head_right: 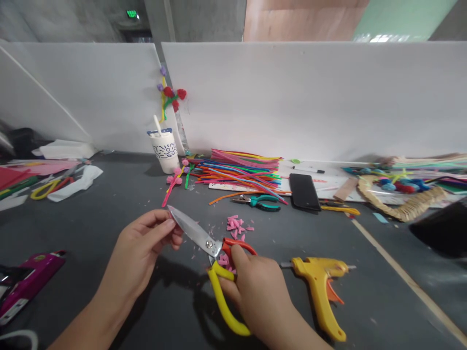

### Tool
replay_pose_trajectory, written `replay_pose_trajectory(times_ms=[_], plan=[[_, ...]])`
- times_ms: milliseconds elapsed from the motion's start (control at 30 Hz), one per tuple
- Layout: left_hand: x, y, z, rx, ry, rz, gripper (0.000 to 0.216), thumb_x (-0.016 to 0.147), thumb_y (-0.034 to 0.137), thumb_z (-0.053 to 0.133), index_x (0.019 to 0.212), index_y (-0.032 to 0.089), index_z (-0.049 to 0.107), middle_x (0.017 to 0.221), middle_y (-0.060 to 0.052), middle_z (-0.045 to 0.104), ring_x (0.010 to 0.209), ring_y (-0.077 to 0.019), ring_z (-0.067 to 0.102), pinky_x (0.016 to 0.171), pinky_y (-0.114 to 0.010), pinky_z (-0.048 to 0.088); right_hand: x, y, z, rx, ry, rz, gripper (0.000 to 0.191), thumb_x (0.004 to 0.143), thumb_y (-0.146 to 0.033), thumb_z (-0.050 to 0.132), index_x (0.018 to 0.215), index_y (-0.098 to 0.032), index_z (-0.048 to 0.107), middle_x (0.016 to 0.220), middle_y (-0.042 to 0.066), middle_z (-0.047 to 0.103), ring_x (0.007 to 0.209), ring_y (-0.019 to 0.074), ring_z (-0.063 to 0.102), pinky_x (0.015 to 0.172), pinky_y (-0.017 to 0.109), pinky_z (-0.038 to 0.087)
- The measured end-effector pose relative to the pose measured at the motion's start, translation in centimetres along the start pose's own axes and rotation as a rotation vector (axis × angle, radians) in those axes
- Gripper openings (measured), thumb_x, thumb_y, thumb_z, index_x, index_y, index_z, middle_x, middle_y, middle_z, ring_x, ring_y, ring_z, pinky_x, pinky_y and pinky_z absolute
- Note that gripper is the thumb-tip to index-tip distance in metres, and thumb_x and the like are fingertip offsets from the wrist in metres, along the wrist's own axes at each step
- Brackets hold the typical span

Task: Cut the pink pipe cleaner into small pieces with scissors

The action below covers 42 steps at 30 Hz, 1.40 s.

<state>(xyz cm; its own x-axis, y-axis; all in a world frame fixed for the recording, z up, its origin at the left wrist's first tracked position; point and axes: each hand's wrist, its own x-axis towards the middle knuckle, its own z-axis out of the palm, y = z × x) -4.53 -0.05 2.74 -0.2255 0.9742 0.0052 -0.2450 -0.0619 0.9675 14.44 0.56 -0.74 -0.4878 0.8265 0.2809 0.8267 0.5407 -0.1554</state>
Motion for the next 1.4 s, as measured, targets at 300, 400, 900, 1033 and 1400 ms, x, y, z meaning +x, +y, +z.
replay_pose_trajectory(times_ms=[300,400,900,1033,1400], plan=[[-0.8,-1.0,1.3,-0.107,-0.406,-0.395,0.008,0.075,0.021,0.057,0.074,0.013,0.058,0.062,-0.002,0.062,0.050,-0.0087,0.056,0.048,-0.019,0.044,0.8,-0.7,-1.2,0.887,-0.114,0.300,0.015,0.075,-0.033,0.046,0.067,-0.020,0.046,0.054,-0.005,0.046,0.045,0.0085,0.040,0.043,0.019,0.032],[-1.2,-1.5,1.8,-0.083,-0.521,-0.468,0.013,0.076,0.023,0.057,0.070,0.011,0.058,0.061,-0.003,0.061,0.048,-0.0081,0.055,0.047,-0.018,0.043,0.9,-0.8,-2.0,1.091,-0.209,0.427,0.018,0.077,-0.037,0.041,0.075,-0.020,0.048,0.048,-0.007,0.046,0.033,0.0066,0.036,0.034,0.018,0.030],[-1.6,-2.7,2.3,0.057,-0.565,-0.473,0.013,0.072,0.024,0.059,0.070,0.011,0.058,0.062,-0.004,0.062,0.049,-0.0101,0.056,0.048,-0.022,0.045,0.8,-0.9,-1.8,1.255,-0.261,0.504,0.013,0.068,-0.028,0.050,0.062,-0.019,0.044,0.045,-0.008,0.046,0.029,0.0032,0.033,0.028,0.014,0.024],[-1.7,-3.0,2.6,0.131,-0.477,-0.442,0.011,0.068,0.021,0.062,0.069,0.012,0.057,0.061,-0.003,0.063,0.046,-0.0094,0.055,0.046,-0.021,0.044,1.0,-1.2,-2.2,1.138,-0.220,0.518,0.009,0.067,-0.023,0.049,0.061,-0.020,0.043,0.045,-0.009,0.044,0.029,0.0035,0.033,0.029,0.015,0.025],[-0.8,-0.8,1.2,0.029,-0.214,-0.135,0.008,0.072,0.021,0.061,0.068,0.015,0.059,0.059,0.000,0.063,0.049,-0.0085,0.055,0.048,-0.019,0.044,0.4,-0.4,-1.7,0.775,-0.170,0.242,0.022,0.072,-0.040,0.055,0.070,-0.020,0.044,0.059,-0.005,0.049,0.052,0.0099,0.042,0.048,0.020,0.032]])
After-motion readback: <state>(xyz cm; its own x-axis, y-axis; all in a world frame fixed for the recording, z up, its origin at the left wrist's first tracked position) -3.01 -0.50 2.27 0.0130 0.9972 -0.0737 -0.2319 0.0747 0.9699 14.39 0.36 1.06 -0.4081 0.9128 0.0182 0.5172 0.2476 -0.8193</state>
